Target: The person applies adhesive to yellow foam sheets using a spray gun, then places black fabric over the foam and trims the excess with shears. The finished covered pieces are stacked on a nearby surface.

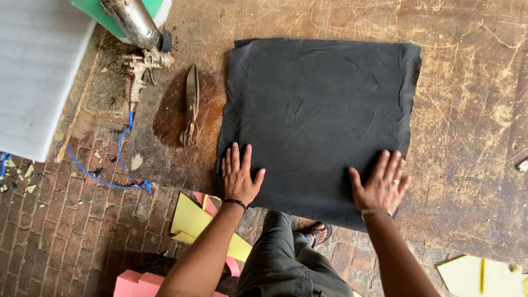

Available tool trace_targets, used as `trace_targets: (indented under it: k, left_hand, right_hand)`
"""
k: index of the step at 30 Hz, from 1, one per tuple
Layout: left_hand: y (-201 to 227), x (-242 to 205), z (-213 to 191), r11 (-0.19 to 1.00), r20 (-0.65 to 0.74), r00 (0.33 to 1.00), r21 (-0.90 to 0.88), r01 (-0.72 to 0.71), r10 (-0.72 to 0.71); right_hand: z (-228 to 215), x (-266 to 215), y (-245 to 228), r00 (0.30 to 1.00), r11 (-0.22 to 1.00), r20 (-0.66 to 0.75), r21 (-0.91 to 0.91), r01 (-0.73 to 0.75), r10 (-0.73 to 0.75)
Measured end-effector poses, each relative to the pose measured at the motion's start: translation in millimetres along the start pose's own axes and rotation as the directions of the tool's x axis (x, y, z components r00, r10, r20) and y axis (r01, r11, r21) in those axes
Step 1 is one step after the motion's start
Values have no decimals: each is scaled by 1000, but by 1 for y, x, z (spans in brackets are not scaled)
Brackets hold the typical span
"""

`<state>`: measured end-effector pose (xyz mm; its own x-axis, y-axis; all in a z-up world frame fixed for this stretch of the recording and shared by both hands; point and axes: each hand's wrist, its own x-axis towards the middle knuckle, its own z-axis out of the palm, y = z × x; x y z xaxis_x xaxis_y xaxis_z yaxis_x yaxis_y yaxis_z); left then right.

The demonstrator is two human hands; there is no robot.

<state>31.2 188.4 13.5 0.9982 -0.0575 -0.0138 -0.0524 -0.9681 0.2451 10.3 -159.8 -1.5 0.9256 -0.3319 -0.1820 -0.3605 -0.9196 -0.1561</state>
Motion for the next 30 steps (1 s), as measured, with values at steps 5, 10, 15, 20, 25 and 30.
trace_targets:
  k: [5,10,15,20,25,30]
  left_hand:
    - [17,-5,-2,1000,3,1000,-2,3,-3]
    - [66,22,5,922,147,916,-172,-348,373]
    - [78,155,29,885,142,875,-115,-451,464]
    - [57,292,16,930,193,913,-5,-366,360]
    - [33,339,11,960,300,928,101,-260,220]
    - [21,341,25,951,270,924,74,-299,270]
  right_hand:
    - [11,-14,25,999,998,-5,43,-48,49]
    - [-3,-2,-26,998,996,19,-59,68,-67]
    - [-15,50,-122,945,945,94,129,301,-314]
    - [-26,143,-176,908,926,186,82,368,-376]
    - [-45,236,-163,963,973,144,11,230,-229]
    - [-54,294,-94,979,987,156,-117,-111,128]
